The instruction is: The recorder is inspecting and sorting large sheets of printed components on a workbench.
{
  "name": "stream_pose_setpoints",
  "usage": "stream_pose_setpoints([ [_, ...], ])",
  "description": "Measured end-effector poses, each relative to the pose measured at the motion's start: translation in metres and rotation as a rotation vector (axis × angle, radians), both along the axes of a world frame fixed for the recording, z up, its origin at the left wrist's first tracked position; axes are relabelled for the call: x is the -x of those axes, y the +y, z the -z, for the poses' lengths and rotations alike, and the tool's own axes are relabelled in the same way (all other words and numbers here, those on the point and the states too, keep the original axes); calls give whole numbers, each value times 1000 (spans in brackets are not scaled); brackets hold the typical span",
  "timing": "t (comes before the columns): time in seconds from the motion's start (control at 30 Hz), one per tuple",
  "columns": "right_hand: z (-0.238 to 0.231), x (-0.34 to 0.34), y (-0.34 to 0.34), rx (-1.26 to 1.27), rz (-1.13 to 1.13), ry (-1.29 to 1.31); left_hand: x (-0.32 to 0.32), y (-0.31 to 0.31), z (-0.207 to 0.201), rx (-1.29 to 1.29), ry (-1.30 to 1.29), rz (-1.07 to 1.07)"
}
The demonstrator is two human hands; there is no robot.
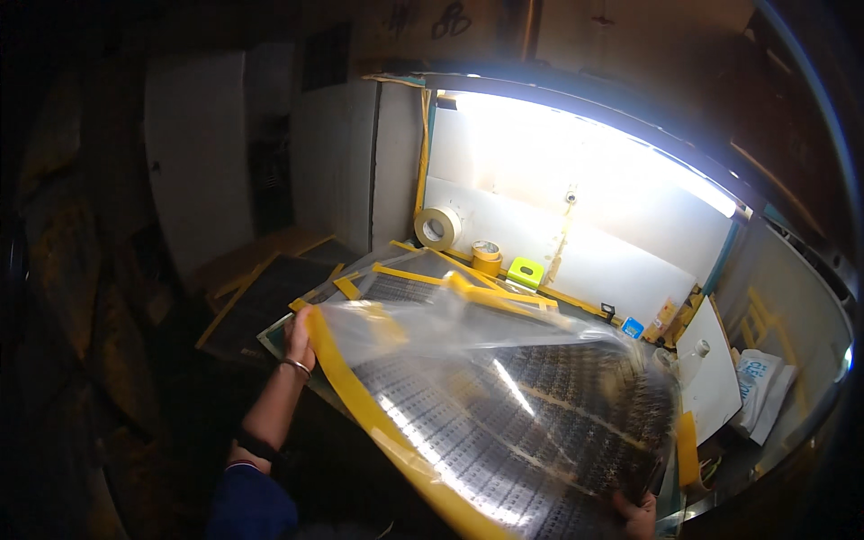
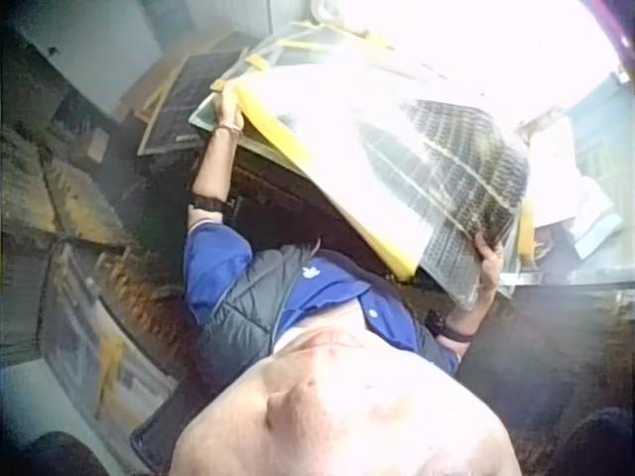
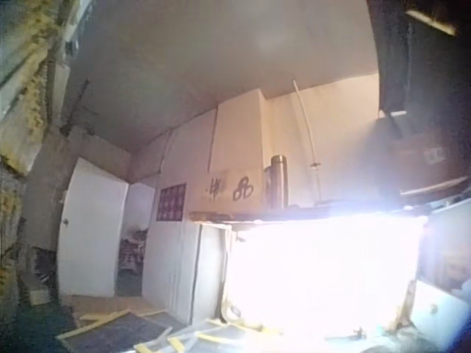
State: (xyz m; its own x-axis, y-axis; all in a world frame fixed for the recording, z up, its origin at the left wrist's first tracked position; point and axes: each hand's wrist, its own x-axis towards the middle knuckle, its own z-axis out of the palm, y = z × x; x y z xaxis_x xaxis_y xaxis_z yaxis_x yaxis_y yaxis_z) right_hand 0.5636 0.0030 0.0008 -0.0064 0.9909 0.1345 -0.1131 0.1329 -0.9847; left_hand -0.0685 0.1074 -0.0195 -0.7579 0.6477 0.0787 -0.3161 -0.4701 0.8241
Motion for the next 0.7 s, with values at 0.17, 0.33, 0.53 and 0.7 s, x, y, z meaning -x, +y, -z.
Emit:
stream_pose_setpoints([
  [0.17, -38, 21, -20, -17, 108, 107, 93, 5, 45, 8, -210, -182],
  [0.33, -42, -27, -46, -43, 322, 67, 128, -6, 60, -19, -259, -130],
  [0.53, -35, -116, -88, -82, 532, 97, 219, -12, 85, -189, -322, -251],
  [0.7, -23, -123, -95, -27, 479, 294, 183, 0, 95, 34, -5, -120],
])
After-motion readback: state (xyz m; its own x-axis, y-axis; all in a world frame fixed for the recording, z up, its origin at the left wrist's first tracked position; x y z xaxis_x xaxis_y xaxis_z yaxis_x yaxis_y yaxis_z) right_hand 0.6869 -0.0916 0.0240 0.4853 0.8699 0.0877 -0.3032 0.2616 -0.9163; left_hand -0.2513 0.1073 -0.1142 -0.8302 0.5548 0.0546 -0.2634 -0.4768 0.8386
